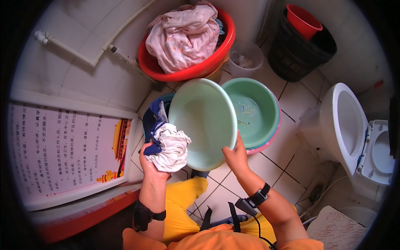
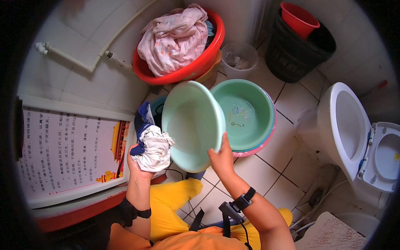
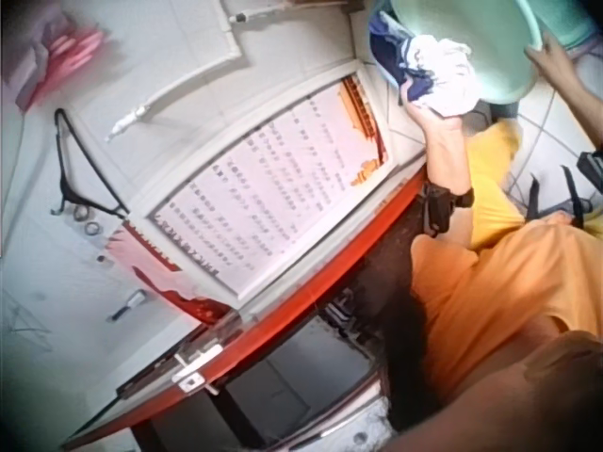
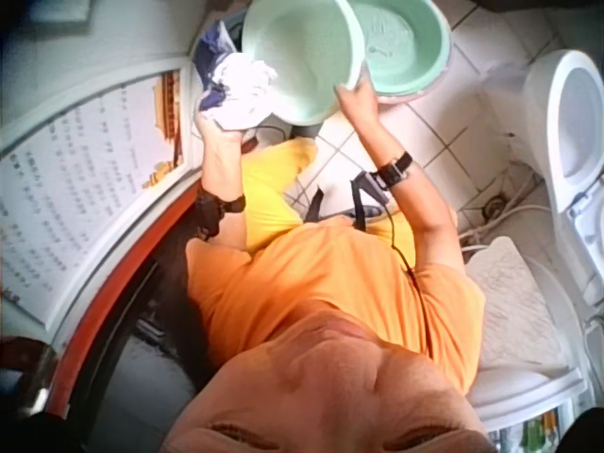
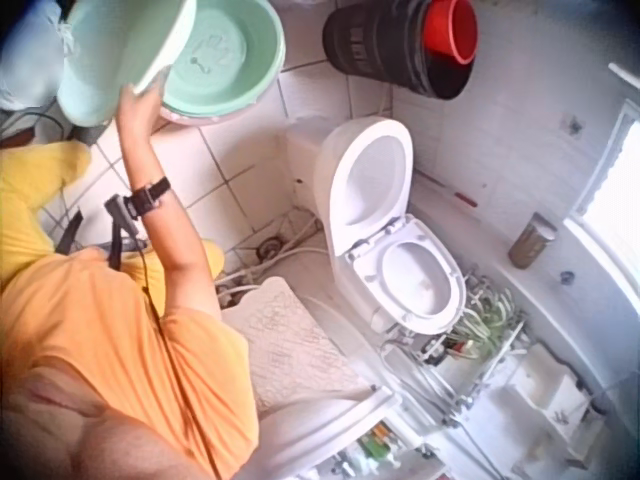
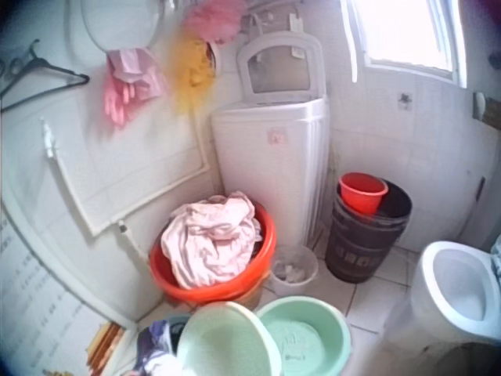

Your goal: The person prepares a bowl of cereal in a kitchen by adding powder from containers and milk, then carries a basin of laundry to a bathroom to wash items by hand.

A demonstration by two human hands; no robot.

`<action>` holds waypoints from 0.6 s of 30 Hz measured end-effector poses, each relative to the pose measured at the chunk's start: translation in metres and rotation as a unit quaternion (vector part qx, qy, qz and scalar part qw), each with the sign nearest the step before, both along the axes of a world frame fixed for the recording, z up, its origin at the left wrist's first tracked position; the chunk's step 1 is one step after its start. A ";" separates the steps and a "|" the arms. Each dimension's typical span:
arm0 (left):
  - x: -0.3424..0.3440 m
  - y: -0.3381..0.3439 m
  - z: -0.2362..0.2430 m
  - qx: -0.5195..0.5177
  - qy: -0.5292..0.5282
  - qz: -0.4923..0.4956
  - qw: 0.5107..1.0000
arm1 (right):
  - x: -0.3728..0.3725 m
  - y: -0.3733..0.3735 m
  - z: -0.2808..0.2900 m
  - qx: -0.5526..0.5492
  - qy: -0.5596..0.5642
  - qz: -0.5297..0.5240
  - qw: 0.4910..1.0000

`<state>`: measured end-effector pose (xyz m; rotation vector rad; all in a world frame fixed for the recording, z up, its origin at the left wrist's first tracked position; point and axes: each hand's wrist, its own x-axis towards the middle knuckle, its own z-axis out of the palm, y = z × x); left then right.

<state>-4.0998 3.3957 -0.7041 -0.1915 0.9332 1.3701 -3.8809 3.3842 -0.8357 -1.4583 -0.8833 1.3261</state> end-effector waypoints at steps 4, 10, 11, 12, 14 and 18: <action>-0.008 0.014 0.008 0.039 -0.035 0.016 0.999 | -0.033 0.013 0.018 -0.065 -0.165 0.104 0.979; -0.009 0.023 0.015 0.023 -0.025 0.023 0.999 | -0.074 0.025 0.019 0.009 -0.248 0.116 0.962; -0.012 0.022 0.014 0.022 -0.022 0.024 0.999 | -0.082 0.026 0.023 0.033 -0.286 0.129 0.949; -0.015 0.020 0.013 0.038 -0.043 0.027 0.998 | -0.085 0.031 0.027 -0.007 -0.268 0.166 0.949; -0.015 0.021 0.015 0.052 -0.063 0.027 0.996 | -0.097 0.035 0.019 0.073 -0.322 0.159 0.930; -0.013 0.022 0.024 -0.011 0.034 0.072 0.997 | -0.114 0.049 0.019 0.120 -0.336 0.161 0.920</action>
